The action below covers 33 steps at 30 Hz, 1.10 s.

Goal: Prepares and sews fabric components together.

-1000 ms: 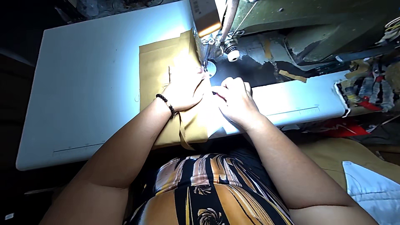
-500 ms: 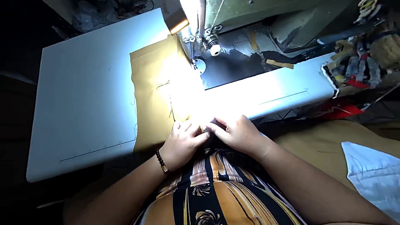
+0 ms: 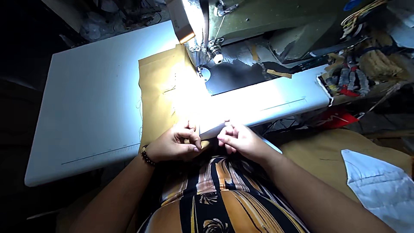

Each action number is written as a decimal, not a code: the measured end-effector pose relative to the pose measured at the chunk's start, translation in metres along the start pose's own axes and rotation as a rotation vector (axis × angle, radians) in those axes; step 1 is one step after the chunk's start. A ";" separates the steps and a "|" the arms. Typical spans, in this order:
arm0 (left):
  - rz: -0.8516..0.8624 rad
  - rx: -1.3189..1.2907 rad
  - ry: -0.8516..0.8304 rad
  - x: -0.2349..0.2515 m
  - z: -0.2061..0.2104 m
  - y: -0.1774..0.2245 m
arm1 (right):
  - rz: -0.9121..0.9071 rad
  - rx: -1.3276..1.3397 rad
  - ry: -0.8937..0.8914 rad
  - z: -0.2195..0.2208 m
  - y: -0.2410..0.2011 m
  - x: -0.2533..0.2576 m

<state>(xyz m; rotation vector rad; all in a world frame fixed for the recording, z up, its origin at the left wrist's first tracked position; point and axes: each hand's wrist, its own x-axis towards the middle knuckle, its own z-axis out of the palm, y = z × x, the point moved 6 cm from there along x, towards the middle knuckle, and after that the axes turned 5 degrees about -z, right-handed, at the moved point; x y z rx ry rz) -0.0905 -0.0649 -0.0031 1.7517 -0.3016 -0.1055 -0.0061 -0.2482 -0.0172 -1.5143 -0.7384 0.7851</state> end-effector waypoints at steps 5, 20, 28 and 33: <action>-0.019 0.043 0.000 -0.002 0.002 -0.001 | -0.335 -0.859 0.259 -0.036 -0.040 0.042; -0.039 0.093 0.039 -0.004 0.003 -0.006 | 0.051 -1.009 0.704 -0.209 -0.029 -0.039; -0.051 0.096 0.039 -0.005 0.002 -0.005 | -0.293 -0.843 0.363 -0.070 -0.014 -0.048; -0.057 0.117 0.037 -0.005 0.003 -0.006 | -0.452 -0.917 0.327 -0.068 -0.046 0.035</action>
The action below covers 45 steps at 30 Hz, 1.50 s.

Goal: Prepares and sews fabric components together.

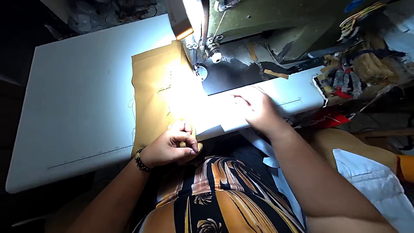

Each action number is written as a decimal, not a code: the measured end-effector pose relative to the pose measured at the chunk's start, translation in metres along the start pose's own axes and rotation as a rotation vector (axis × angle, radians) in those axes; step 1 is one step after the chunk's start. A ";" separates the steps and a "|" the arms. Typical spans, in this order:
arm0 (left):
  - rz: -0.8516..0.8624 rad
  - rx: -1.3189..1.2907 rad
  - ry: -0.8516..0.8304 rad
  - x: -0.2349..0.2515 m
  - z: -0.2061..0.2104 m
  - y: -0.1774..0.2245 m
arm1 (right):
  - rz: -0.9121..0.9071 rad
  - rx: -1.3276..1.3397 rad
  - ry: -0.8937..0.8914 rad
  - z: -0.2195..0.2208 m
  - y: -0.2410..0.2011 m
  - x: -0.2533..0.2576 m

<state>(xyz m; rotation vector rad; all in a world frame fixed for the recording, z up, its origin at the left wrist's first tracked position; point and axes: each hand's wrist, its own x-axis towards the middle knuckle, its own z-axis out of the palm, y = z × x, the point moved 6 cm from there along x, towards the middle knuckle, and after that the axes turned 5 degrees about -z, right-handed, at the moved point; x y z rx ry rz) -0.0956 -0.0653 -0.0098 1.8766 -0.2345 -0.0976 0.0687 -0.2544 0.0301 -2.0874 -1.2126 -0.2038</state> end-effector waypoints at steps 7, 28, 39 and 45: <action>0.035 -0.006 0.000 0.001 0.001 0.000 | 0.290 -0.123 -0.376 0.061 0.003 0.082; 0.015 0.037 0.020 0.001 0.003 0.000 | 0.538 -0.444 -0.710 -0.057 0.102 -0.013; 0.026 0.060 0.028 0.000 0.002 -0.004 | 0.513 -0.588 0.057 -0.111 0.141 -0.035; 0.005 0.069 0.019 0.000 0.002 -0.004 | 0.422 -0.575 -0.124 -0.097 0.181 -0.014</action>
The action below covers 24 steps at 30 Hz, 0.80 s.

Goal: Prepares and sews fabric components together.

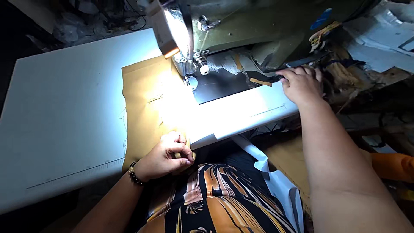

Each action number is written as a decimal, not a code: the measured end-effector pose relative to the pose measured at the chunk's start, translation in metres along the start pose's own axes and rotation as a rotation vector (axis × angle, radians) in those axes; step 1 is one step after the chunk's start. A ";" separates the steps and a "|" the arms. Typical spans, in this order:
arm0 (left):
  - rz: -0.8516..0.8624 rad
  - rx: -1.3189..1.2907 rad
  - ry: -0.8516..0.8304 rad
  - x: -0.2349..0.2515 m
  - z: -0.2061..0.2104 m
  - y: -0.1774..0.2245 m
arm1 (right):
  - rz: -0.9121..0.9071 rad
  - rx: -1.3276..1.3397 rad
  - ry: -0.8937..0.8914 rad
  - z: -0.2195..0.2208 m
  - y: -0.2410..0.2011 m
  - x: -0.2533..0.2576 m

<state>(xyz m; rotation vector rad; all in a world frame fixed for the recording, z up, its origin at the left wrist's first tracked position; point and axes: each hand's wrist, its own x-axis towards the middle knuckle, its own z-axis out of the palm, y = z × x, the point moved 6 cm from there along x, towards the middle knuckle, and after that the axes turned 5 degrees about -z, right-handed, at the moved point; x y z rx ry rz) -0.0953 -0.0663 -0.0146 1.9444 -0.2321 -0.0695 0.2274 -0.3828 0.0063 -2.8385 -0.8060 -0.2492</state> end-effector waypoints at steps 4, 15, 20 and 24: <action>0.015 0.020 0.002 0.000 0.000 0.001 | -0.015 -0.012 0.147 -0.007 -0.011 -0.010; -0.035 0.019 -0.019 0.000 0.002 0.002 | -0.089 0.081 -0.437 0.012 -0.244 -0.020; -0.010 0.020 -0.002 -0.001 0.001 0.001 | -0.078 0.033 -0.466 0.017 -0.266 -0.002; -0.018 0.032 0.004 -0.001 0.001 0.002 | -0.050 0.050 -0.415 0.016 -0.231 -0.008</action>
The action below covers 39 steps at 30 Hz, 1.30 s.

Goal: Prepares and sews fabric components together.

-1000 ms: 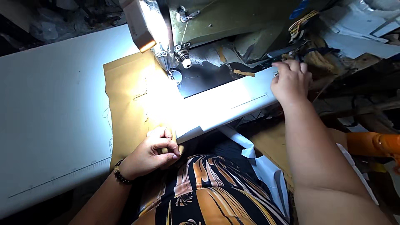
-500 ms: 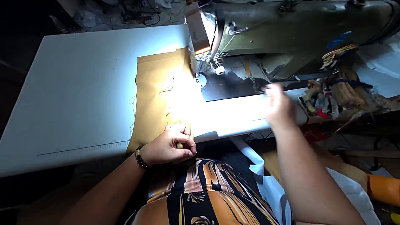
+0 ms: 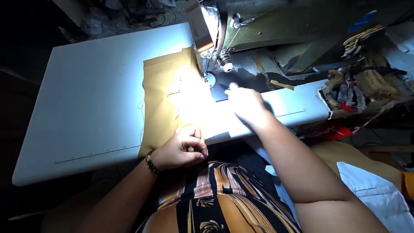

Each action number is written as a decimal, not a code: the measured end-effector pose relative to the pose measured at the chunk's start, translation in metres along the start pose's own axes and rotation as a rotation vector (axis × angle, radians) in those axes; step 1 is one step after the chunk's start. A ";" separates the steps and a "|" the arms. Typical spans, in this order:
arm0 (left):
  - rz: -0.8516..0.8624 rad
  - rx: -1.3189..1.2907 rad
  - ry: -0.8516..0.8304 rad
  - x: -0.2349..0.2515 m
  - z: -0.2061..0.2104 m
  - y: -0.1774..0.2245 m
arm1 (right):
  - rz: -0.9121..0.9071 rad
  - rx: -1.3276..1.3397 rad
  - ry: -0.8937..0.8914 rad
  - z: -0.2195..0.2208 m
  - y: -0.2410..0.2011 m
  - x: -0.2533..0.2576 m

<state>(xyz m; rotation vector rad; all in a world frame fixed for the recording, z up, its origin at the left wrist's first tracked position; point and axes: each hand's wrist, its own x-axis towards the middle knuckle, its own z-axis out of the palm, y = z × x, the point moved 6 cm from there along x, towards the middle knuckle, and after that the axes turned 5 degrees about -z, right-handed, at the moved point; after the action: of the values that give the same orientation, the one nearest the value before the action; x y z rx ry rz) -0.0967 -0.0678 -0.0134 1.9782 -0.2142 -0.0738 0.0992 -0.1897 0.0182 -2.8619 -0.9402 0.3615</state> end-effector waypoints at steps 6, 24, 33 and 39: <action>0.016 -0.024 -0.005 -0.001 0.000 0.002 | 0.072 0.009 0.470 -0.015 0.161 -0.024; 0.044 -0.087 0.008 0.000 -0.005 0.003 | -0.326 0.767 -0.249 0.073 -0.017 -0.132; 0.008 -0.047 -0.016 0.003 -0.004 0.002 | -0.144 1.675 -0.500 0.080 -0.032 -0.103; -0.170 0.052 -0.059 0.011 -0.003 0.001 | -0.078 1.733 -0.593 0.092 -0.036 -0.113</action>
<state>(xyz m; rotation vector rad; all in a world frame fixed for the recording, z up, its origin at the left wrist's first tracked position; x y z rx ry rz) -0.0855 -0.0680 -0.0107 2.0448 -0.0868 -0.2391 -0.0328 -0.2257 -0.0433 -1.1115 -0.3270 1.2303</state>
